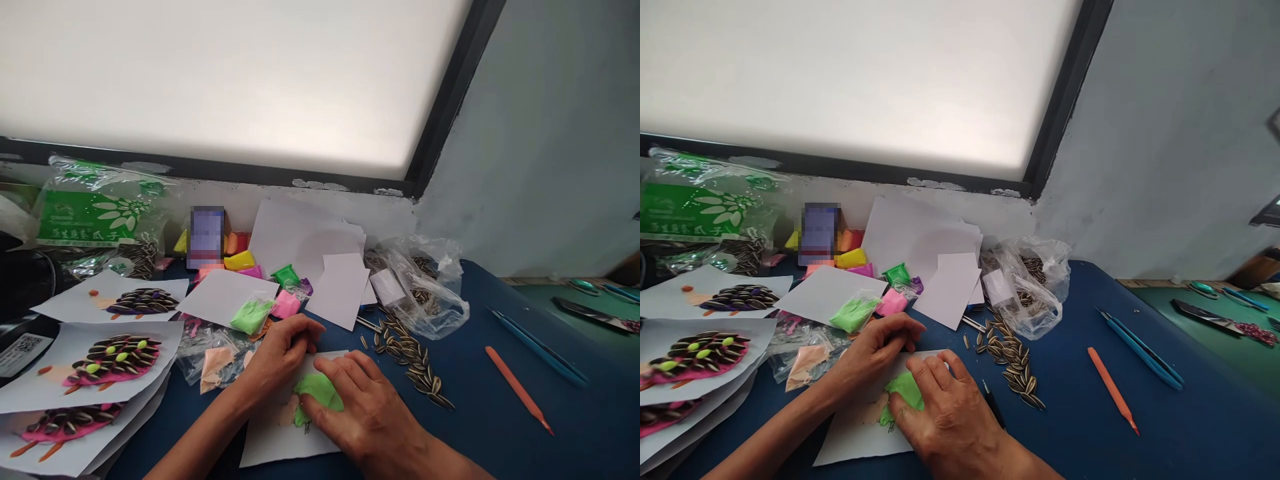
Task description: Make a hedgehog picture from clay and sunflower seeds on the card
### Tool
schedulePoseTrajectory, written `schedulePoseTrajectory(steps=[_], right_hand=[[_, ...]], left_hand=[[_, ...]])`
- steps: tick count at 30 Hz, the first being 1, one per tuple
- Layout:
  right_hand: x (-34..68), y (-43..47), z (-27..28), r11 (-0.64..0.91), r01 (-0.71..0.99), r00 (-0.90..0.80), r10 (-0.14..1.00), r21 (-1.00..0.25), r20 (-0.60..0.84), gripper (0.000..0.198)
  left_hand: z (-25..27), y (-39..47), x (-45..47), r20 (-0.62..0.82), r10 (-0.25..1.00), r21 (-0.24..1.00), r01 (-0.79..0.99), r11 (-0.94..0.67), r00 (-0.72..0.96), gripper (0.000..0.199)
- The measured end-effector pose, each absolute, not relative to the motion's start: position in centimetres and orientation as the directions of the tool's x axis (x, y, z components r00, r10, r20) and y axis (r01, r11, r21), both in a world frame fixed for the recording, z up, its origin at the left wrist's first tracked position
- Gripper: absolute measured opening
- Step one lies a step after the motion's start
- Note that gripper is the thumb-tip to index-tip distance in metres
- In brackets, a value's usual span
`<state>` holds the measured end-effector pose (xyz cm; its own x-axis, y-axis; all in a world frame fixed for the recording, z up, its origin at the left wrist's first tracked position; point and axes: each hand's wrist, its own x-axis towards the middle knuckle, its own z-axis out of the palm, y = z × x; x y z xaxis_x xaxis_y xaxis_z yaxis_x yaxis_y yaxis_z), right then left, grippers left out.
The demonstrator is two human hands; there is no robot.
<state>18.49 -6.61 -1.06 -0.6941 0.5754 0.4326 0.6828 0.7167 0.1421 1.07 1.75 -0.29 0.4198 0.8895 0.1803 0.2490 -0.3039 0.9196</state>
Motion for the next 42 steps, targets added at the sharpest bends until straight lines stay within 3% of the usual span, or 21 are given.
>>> schedulePoseTrajectory(steps=[10, 22, 37, 42], right_hand=[[18.8, -6.8, 0.3, 0.744, 0.666, -0.686, 0.588, 0.045, 0.429, 0.036], [18.2, -7.2, -0.4, 0.671, 0.717, -0.640, 0.527, 0.188, 0.560, 0.028], [18.1, -7.6, -0.1, 0.634, 0.744, -0.619, 0.535, 0.211, 0.574, 0.039], [18.4, -7.8, 0.0, 0.621, 0.762, -0.599, 0.571, 0.181, 0.562, 0.035]], left_hand=[[-0.1, 1.7, 1.1, 0.177, 0.893, 0.921, 0.250, -0.299, 0.415, 0.027], [0.0, 1.6, 1.1, 0.191, 0.882, 0.904, 0.271, -0.329, 0.432, 0.029], [0.0, 1.5, 1.0, 0.215, 0.872, 0.893, 0.273, -0.358, 0.440, 0.028], [-0.1, 1.7, 1.0, 0.208, 0.871, 0.897, 0.269, -0.351, 0.445, 0.029]])
